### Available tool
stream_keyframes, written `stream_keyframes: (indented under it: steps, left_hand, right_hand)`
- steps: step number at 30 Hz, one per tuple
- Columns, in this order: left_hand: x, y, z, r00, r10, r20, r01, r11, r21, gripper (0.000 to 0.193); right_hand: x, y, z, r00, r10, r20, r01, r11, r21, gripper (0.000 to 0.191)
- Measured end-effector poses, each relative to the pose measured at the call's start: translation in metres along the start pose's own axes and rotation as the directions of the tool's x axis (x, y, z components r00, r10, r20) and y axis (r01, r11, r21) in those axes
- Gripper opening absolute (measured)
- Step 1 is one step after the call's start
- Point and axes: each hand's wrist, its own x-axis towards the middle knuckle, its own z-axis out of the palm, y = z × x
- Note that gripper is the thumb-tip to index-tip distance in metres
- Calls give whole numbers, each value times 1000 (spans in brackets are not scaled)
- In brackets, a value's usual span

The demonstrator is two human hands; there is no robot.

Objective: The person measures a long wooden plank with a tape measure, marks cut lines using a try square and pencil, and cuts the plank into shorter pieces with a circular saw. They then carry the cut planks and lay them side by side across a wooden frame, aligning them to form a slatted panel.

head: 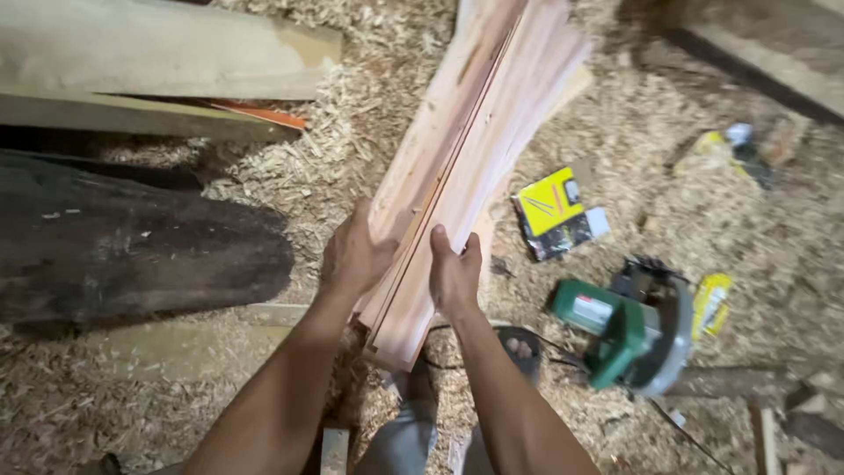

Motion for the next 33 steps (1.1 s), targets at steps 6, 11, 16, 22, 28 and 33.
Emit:
stream_keyframes:
  steps: [6,11,16,22,28,33]
  left_hand:
    - [-58,20,-21,998,-17,67,26,992,-124,98]
    - [-151,57,-45,967,-162,197,242,824,-512,95]
    - [-274,115,-98,990,-30,136,122,668,-734,77]
    - [-417,193,-185,985,170,14,-120,749,-652,68]
    - [-531,266,-260,978,205,24,-159,819,-551,51]
    - [-581,285,-270,867,499,-14,-346,581,-736,58]
  right_hand:
    - [-51,-71,-39,997,60,53,-66,991,117,46]
    - [-145,-153,-78,960,265,91,-276,948,159,55]
    - [-257,-247,-109,962,236,136,-252,960,122,55]
    - [-377,-335,-143,976,90,200,-121,982,148,50]
    - [-450,-386,-169,956,-80,284,-2,961,276,41]
    - [-506,-401,-177,926,-322,195,224,888,402,35]
